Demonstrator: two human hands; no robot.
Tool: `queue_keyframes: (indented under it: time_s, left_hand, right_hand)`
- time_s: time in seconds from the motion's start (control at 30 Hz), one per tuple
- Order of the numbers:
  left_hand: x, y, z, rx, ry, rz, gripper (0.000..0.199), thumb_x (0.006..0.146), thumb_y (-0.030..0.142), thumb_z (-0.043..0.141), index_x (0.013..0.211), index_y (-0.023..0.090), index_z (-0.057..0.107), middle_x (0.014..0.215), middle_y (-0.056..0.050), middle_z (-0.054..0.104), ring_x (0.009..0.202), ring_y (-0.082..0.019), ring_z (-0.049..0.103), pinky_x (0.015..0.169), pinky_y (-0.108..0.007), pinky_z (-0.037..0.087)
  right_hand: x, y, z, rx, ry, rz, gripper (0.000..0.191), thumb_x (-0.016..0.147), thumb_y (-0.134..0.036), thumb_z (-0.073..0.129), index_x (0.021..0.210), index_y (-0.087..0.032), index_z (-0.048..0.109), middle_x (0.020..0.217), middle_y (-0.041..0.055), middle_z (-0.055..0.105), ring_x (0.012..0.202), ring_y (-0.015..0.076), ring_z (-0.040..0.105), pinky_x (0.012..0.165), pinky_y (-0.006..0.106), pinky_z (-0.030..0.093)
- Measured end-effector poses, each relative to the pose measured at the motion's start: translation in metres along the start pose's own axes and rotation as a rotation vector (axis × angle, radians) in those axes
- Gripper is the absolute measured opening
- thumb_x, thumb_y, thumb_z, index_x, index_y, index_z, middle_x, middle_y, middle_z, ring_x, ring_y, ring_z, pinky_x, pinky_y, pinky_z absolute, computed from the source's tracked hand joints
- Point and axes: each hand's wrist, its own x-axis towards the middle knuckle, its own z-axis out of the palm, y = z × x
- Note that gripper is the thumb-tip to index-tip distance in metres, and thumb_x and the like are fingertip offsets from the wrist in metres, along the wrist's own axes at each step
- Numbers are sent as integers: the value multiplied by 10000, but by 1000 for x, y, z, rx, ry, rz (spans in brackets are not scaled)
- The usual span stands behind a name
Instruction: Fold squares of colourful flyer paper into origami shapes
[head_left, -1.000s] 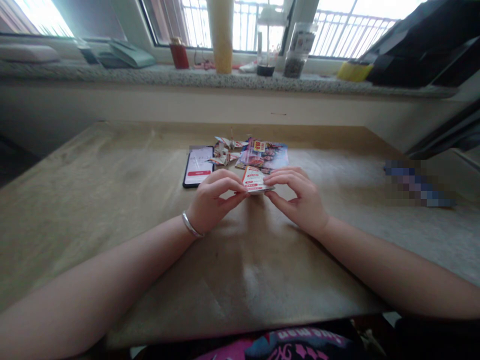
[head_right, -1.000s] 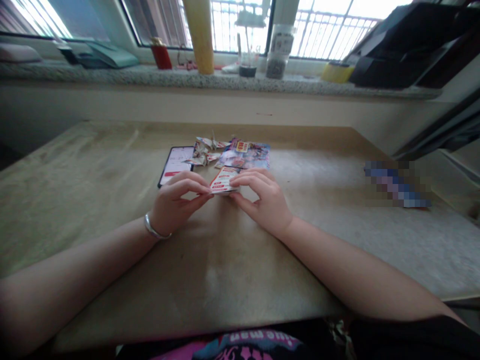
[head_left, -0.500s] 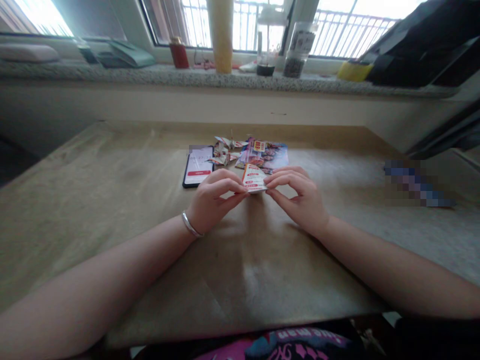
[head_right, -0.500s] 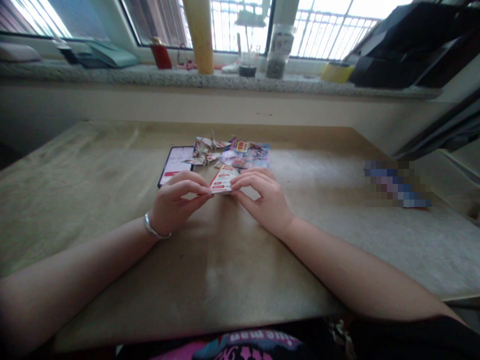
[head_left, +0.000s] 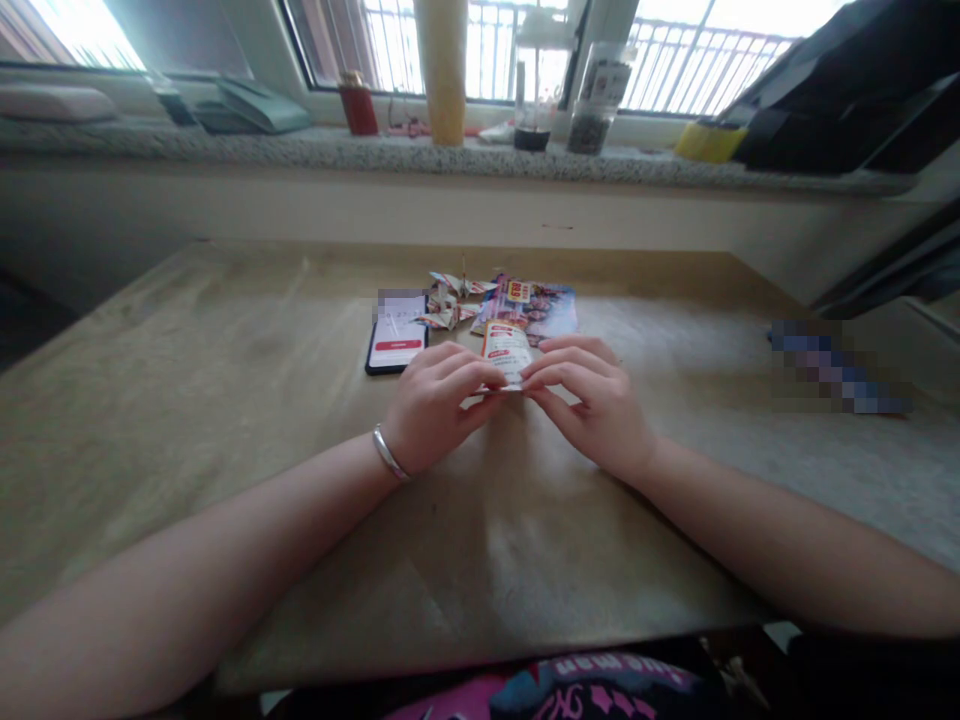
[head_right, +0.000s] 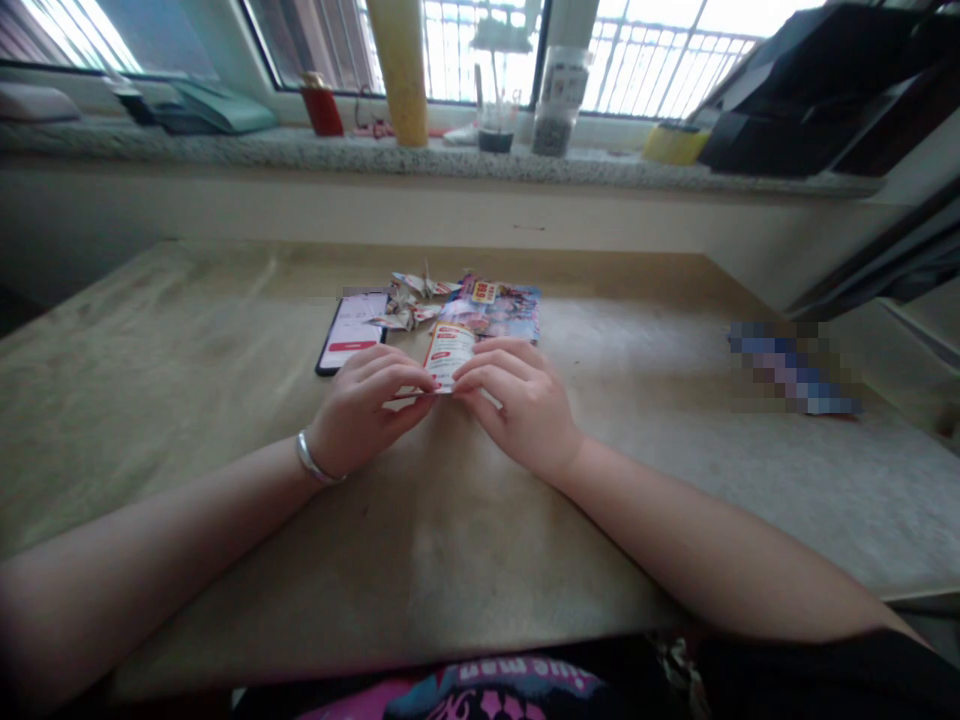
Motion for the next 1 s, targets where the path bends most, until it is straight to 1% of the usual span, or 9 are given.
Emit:
queue_keyframes:
  time_s: [0.13, 0.23, 0.33, 0.5, 0.67, 0.73, 0.9, 1.0]
  left_hand:
    - [0, -1, 1, -37, 16, 32, 53, 834, 210, 654, 791, 212, 625, 794, 13, 685, 719, -123, 585, 703, -275, 456]
    - [0, -3, 1, -75, 44, 16, 79, 826, 213, 668, 760, 205, 626, 781, 7, 680, 714, -120, 585, 702, -276, 455]
    - [-1, -5, 2, -73, 56, -10, 104, 831, 232, 662, 736, 206, 628, 773, 4, 674, 713, -117, 584, 701, -273, 457]
    - [-1, -5, 3, -22, 35, -20, 124, 833, 254, 649, 720, 209, 628, 783, 0, 667, 713, -121, 577, 700, -278, 455]
    - [-1, -2, 3, 23, 12, -12, 53, 828, 232, 643, 778, 217, 632, 765, 7, 656, 708, -129, 565, 690, -280, 438]
    - [-1, -2, 3, 10, 14, -16, 59, 828, 233, 652, 774, 219, 633, 754, 13, 658, 701, -127, 566, 685, -277, 433]
    - [-1, -3, 3, -52, 33, -23, 110, 805, 220, 677, 712, 208, 618, 757, 9, 662, 694, -125, 569, 685, -277, 432]
    - [0, -2, 4, -40, 23, -22, 110, 797, 204, 668, 708, 203, 603, 743, 12, 656, 687, -127, 564, 680, -279, 424]
  right_hand:
    - [0, -2, 2, 11, -2, -3, 75, 837, -179, 626, 834, -254, 635, 878, 0, 722, 980, 200, 619, 887, 394, 505]
    - [-1, 0, 3, 30, 18, 8, 92, 819, -170, 634, 870, -248, 632, 897, 9, 724, 985, 203, 618, 896, 402, 500]
    - [-1, 1, 3, 52, 21, -2, 89, 821, -167, 623, 848, -251, 633, 904, 3, 726, 985, 200, 617, 902, 407, 497]
    - [0, 1, 3, 37, 11, 0, 94, 828, -167, 619, 826, -258, 641, 873, -9, 728, 985, 200, 618, 895, 403, 499]
    - [1, -2, 2, -17, -17, -49, 90, 835, -174, 633, 837, -263, 649, 887, -18, 735, 997, 203, 619, 912, 404, 487]
    - [0, -2, 2, -26, -17, -59, 77, 834, -185, 643, 836, -262, 651, 881, -19, 738, 992, 205, 621, 907, 402, 487]
    - [0, -2, 4, 30, 3, -9, 90, 815, -169, 638, 842, -255, 639, 876, -12, 732, 987, 200, 618, 907, 405, 488]
    - [0, -2, 5, 65, -10, 11, 99, 800, -145, 626, 816, -243, 623, 859, -1, 722, 985, 203, 612, 910, 406, 489]
